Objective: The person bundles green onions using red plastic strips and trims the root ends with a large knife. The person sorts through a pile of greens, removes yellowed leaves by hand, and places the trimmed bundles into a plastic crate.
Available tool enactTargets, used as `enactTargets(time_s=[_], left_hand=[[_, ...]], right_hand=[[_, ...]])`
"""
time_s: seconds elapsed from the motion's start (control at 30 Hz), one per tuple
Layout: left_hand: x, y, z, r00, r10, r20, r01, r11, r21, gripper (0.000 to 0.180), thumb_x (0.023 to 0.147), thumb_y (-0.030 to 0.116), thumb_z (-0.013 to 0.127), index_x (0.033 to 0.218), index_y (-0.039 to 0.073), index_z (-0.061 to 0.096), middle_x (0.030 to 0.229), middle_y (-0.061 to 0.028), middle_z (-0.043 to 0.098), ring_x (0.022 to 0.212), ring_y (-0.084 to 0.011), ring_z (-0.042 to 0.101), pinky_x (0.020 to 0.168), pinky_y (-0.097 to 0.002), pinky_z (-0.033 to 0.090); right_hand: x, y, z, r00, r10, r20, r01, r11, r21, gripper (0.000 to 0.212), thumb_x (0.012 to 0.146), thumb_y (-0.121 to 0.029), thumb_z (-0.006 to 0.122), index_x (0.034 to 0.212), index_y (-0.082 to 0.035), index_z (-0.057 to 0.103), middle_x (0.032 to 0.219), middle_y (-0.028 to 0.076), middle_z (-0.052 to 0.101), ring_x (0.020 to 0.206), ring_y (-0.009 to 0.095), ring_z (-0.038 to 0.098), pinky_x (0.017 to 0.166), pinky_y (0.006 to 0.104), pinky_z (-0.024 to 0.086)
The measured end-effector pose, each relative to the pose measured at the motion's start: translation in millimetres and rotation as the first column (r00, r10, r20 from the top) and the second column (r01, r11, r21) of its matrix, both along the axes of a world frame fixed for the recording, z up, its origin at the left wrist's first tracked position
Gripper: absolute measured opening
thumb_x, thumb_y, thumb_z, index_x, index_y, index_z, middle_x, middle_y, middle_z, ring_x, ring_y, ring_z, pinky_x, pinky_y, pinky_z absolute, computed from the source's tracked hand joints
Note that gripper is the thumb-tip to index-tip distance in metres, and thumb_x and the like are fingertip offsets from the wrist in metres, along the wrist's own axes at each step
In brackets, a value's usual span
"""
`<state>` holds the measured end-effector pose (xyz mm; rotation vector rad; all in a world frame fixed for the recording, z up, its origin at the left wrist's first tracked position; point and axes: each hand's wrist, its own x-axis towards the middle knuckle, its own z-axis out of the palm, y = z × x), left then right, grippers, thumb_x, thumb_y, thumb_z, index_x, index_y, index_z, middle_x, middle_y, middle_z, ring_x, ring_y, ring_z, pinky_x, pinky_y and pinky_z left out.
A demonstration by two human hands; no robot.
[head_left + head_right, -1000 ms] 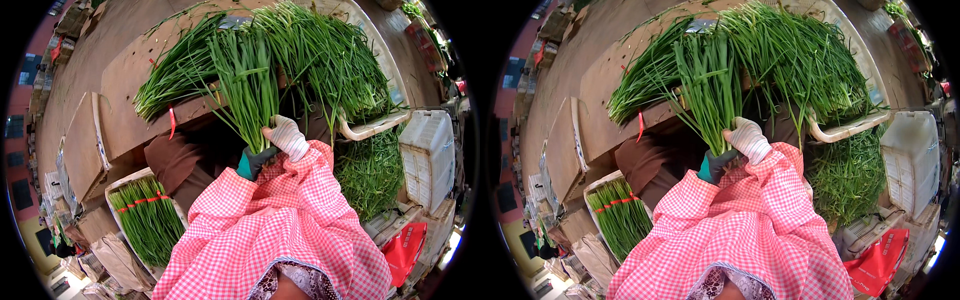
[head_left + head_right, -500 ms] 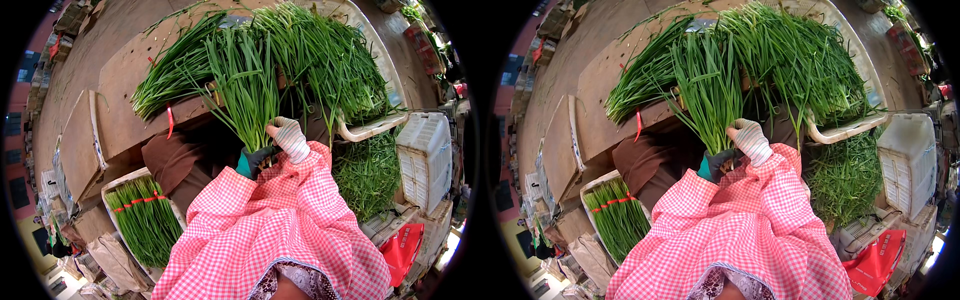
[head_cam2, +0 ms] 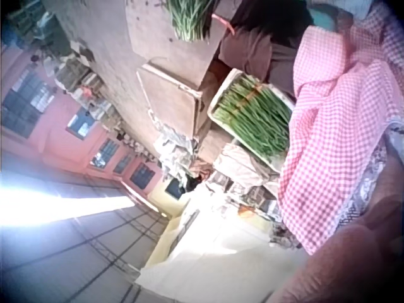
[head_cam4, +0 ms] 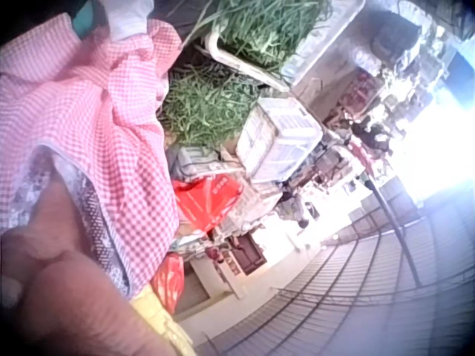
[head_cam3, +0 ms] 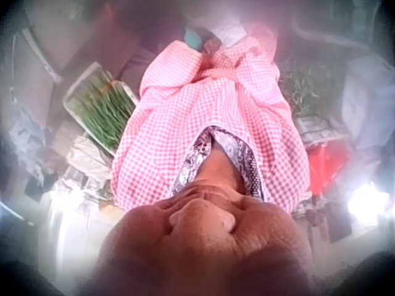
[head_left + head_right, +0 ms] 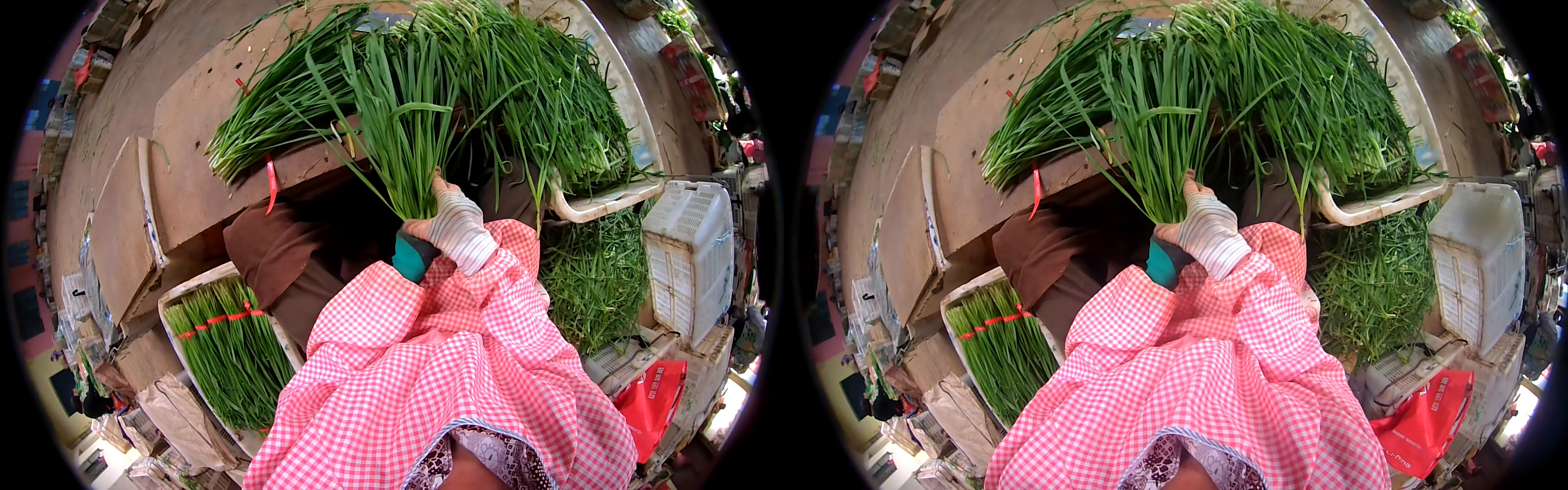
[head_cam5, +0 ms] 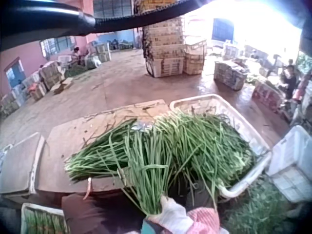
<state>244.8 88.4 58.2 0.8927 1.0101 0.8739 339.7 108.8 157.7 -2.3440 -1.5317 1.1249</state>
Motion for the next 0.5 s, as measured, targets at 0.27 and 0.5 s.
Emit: enactTargets(time_s=[0.27,0.5], left_hand=[[-16.9,-0.1,6.3,0.922,-0.064,0.383,0.171,0.952,-0.253,0.028,0.073,0.002,0.064,0.099,-0.005,0.056,0.083,-0.0146,0.062,0.071,-0.0216,0.062,0.057,-0.0314,0.051],[-33.8,1.4,-28.8,0.754,-0.179,0.631,0.493,0.79,-0.365,0.024,0.079,0.007,0.063,0.1,-0.004,0.058,0.09,-0.0117,0.061,0.078,-0.0219,0.06,0.064,-0.0311,0.048]], right_hand=[[11.1,-1.7,-23.8,0.999,-0.003,-0.051,0.009,0.993,0.12,0.086,0.069,-0.034,0.064,0.14,-0.007,0.023,0.124,0.019,0.048,0.11,0.031,0.051,0.092,0.0349,0.042],[15.2,-7.6,-34.9,0.972,-0.084,-0.22,0.144,0.95,0.278,0.075,0.067,-0.017,0.068,0.133,-0.001,0.036,0.115,0.019,0.054,0.109,0.027,0.053,0.091,0.0299,0.042]])
